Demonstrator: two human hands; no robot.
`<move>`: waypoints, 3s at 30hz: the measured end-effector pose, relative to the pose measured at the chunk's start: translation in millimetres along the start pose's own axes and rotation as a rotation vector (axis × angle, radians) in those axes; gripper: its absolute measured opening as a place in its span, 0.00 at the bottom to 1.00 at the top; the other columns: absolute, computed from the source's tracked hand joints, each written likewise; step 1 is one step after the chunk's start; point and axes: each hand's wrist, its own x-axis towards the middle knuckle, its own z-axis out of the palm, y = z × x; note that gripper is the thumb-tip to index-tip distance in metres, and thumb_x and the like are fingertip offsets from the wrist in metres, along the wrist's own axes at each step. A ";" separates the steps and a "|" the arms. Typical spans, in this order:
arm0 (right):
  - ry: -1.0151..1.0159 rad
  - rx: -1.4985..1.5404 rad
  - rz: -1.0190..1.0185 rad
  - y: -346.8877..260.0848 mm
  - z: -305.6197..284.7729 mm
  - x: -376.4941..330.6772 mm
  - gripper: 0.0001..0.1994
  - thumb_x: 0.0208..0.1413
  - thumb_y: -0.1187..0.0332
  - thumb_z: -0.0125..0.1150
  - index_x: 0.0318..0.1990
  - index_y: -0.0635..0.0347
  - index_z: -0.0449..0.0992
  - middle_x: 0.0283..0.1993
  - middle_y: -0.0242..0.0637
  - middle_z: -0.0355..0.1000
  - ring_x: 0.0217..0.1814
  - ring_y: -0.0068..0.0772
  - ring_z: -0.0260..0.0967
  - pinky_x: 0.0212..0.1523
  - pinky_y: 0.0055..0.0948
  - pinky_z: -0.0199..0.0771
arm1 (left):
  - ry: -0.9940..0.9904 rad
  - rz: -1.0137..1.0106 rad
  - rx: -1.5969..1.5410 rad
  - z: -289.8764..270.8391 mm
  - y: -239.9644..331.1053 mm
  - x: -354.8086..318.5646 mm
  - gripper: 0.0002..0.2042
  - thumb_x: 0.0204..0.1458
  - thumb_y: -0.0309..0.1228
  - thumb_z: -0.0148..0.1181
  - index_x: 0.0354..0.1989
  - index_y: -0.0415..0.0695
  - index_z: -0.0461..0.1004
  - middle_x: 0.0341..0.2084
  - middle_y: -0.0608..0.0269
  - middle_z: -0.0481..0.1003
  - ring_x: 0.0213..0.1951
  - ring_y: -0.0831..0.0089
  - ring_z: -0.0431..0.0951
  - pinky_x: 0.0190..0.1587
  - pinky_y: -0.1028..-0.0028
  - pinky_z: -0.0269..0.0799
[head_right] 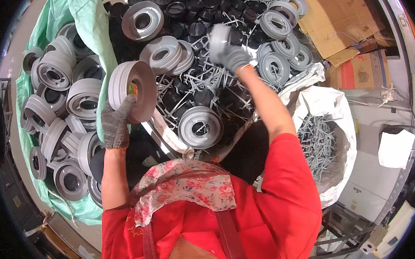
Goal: The person sits on the floor and assembles circular metal parts by inserting black plastic caps into their centers. They pick up each metal ring, place a cap inside, and then set the assembled unit into a green sack.
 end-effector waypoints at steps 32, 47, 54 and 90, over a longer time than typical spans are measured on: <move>-0.639 -0.353 -0.241 38.6 168.8 -39.2 0.24 0.45 0.46 0.50 0.47 0.47 0.74 0.52 0.42 0.70 0.54 0.43 0.68 0.53 0.46 0.62 | -0.039 -0.079 0.031 -0.3 3.6 -3.0 0.21 0.43 0.34 0.67 0.44 0.36 0.72 0.32 0.61 0.76 0.31 0.76 0.75 0.33 0.77 0.72; -0.489 -0.437 -0.004 94.4 24.3 -19.5 0.23 0.43 0.52 0.56 0.41 0.60 0.75 0.43 0.50 0.73 0.45 0.50 0.71 0.44 0.42 0.70 | -0.057 -0.065 -0.003 -8.2 1.7 -6.5 0.20 0.43 0.32 0.66 0.44 0.35 0.72 0.32 0.61 0.76 0.32 0.76 0.75 0.34 0.77 0.71; -0.080 -0.113 0.086 81.0 -65.9 -24.0 0.25 0.45 0.47 0.59 0.32 0.65 0.76 0.30 0.49 0.74 0.33 0.46 0.72 0.36 0.40 0.70 | -0.096 -0.023 -0.041 -6.8 4.9 -8.8 0.20 0.43 0.32 0.67 0.43 0.35 0.72 0.32 0.60 0.76 0.31 0.75 0.75 0.32 0.77 0.71; -0.495 -0.119 0.345 141.1 87.9 7.2 0.40 0.25 0.49 0.73 0.47 0.67 0.70 0.46 0.56 0.70 0.51 0.52 0.68 0.51 0.39 0.68 | -0.027 -0.079 0.008 -5.6 -8.2 0.0 0.20 0.44 0.34 0.66 0.43 0.36 0.72 0.34 0.62 0.76 0.34 0.76 0.74 0.37 0.76 0.70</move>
